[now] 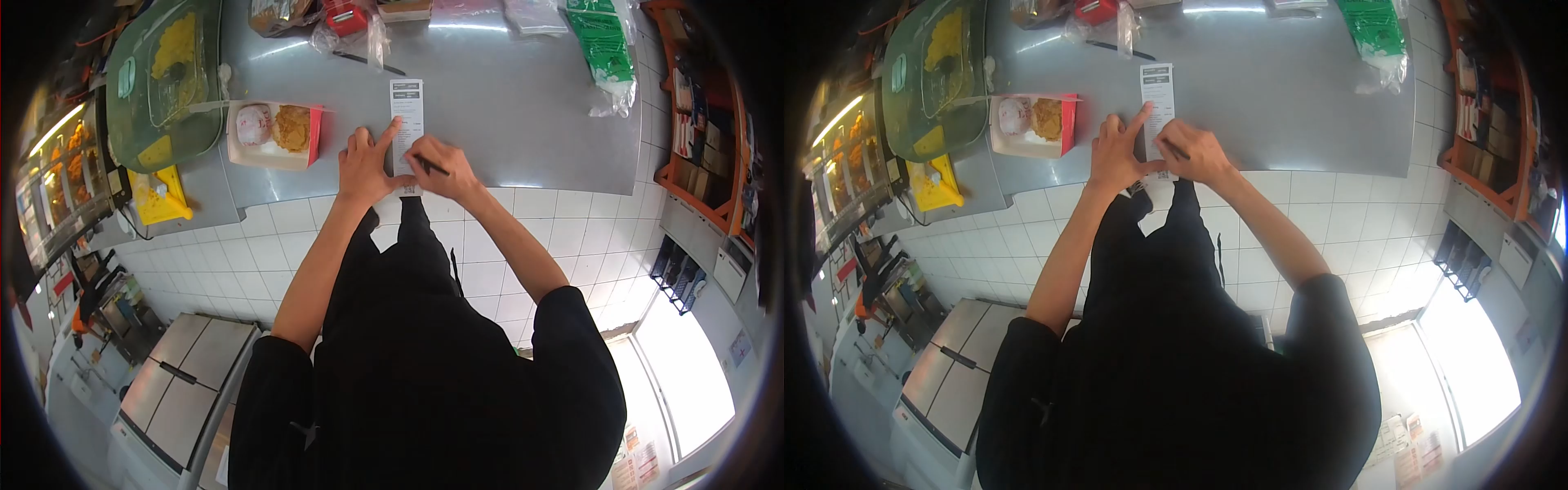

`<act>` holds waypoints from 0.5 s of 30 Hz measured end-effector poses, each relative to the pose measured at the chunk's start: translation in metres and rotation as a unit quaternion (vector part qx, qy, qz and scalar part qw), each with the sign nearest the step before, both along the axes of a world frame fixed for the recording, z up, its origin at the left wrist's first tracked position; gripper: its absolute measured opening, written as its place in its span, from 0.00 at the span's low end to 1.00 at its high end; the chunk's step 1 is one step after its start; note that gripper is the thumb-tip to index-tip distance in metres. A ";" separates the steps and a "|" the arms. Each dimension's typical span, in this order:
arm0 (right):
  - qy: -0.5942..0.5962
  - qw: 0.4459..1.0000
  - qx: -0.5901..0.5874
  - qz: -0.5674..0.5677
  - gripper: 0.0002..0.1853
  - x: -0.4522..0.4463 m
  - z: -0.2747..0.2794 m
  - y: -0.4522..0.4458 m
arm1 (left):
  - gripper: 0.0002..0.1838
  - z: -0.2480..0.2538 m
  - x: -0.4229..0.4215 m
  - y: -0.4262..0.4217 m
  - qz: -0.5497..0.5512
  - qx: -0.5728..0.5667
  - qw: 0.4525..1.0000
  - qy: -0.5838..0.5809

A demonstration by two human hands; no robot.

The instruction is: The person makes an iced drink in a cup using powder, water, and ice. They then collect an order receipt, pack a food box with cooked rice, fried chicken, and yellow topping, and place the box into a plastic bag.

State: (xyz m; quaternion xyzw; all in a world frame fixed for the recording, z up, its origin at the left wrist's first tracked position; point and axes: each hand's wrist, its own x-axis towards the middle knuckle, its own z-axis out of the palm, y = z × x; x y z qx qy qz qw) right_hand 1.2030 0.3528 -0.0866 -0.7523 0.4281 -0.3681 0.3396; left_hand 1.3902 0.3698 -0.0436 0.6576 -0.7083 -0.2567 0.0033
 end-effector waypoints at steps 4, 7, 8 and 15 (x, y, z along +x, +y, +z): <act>0.016 0.993 0.049 -0.105 0.06 0.003 0.001 -0.014 | 0.65 0.004 -0.002 -0.002 0.007 0.018 1.000 -0.002; 0.025 0.998 0.042 -0.032 0.07 0.009 0.007 -0.001 | 0.65 0.004 -0.001 -0.001 0.007 0.021 1.000 0.004; 0.027 0.998 0.053 -0.034 0.07 0.008 0.010 0.004 | 0.65 0.003 0.000 -0.002 0.006 0.022 1.000 0.008; 0.071 0.993 0.079 -0.055 0.10 -0.004 0.022 0.026 | 0.66 0.003 0.004 0.005 0.002 0.023 1.000 0.009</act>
